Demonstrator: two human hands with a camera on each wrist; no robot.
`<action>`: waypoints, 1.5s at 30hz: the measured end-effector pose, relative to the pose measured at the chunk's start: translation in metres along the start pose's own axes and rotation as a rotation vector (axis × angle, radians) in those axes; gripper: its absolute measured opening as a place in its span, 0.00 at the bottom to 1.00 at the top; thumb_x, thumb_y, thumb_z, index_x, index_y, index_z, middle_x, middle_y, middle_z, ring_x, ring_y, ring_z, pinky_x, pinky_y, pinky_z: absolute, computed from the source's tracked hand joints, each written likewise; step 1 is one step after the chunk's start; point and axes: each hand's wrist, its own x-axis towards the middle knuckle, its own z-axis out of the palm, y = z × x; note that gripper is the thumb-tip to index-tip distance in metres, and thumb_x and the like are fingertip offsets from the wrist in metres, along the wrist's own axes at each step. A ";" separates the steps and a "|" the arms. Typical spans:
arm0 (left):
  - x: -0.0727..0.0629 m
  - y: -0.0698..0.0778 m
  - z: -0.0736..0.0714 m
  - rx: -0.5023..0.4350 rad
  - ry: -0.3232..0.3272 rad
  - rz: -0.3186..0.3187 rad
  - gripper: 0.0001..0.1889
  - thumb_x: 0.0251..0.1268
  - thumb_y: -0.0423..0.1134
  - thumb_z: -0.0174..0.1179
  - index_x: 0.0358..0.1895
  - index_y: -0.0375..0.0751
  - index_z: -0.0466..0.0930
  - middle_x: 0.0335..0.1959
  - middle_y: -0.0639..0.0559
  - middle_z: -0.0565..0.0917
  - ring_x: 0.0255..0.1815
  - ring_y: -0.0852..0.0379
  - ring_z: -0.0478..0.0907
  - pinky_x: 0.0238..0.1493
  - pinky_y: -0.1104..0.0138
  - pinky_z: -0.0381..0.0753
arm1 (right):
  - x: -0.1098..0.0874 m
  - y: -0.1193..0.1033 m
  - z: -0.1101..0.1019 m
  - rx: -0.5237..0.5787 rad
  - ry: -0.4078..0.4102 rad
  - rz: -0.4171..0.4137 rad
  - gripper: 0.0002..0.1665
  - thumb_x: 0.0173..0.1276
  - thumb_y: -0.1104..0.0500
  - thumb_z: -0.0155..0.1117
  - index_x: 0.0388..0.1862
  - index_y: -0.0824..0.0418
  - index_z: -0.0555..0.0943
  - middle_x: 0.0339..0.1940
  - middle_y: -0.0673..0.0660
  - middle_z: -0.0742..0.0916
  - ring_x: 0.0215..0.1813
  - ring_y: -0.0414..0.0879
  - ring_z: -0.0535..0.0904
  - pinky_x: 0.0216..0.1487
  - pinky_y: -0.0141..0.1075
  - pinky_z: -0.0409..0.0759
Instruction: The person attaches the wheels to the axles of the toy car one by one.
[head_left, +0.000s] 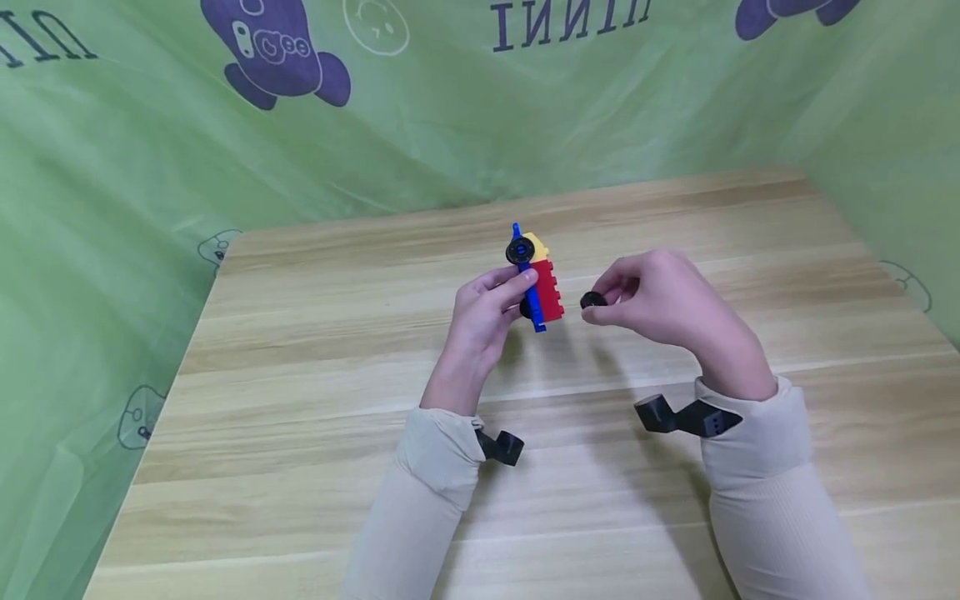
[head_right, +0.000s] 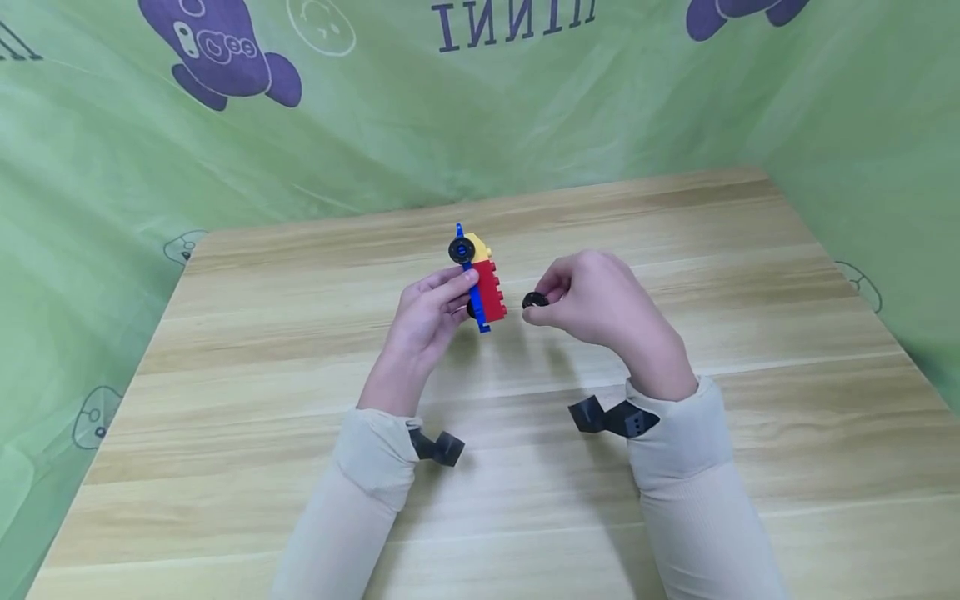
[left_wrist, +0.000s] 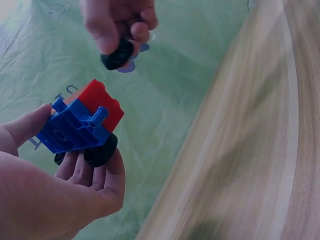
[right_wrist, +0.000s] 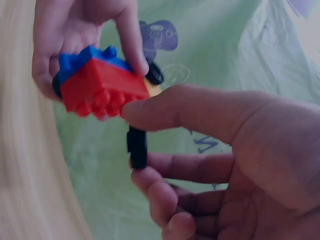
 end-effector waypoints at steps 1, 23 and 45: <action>0.000 0.000 0.000 0.000 0.004 0.002 0.20 0.65 0.34 0.68 0.58 0.30 0.79 0.55 0.40 0.86 0.42 0.57 0.83 0.49 0.68 0.79 | -0.002 -0.003 0.000 0.006 0.017 -0.014 0.17 0.56 0.50 0.79 0.39 0.60 0.88 0.31 0.54 0.87 0.35 0.48 0.78 0.34 0.38 0.75; 0.001 -0.003 0.000 -0.003 0.085 0.045 0.20 0.65 0.37 0.69 0.58 0.34 0.81 0.54 0.43 0.87 0.47 0.56 0.84 0.54 0.65 0.79 | -0.014 -0.023 0.013 0.028 0.376 -0.516 0.17 0.47 0.66 0.83 0.38 0.61 0.89 0.30 0.53 0.87 0.33 0.41 0.79 0.33 0.28 0.77; 0.001 0.000 0.004 -0.012 0.059 0.100 0.16 0.66 0.36 0.68 0.53 0.30 0.83 0.37 0.52 0.89 0.39 0.61 0.84 0.43 0.68 0.82 | -0.003 -0.028 0.035 -0.045 0.500 -0.654 0.15 0.43 0.65 0.86 0.30 0.64 0.88 0.23 0.55 0.84 0.27 0.43 0.77 0.29 0.31 0.74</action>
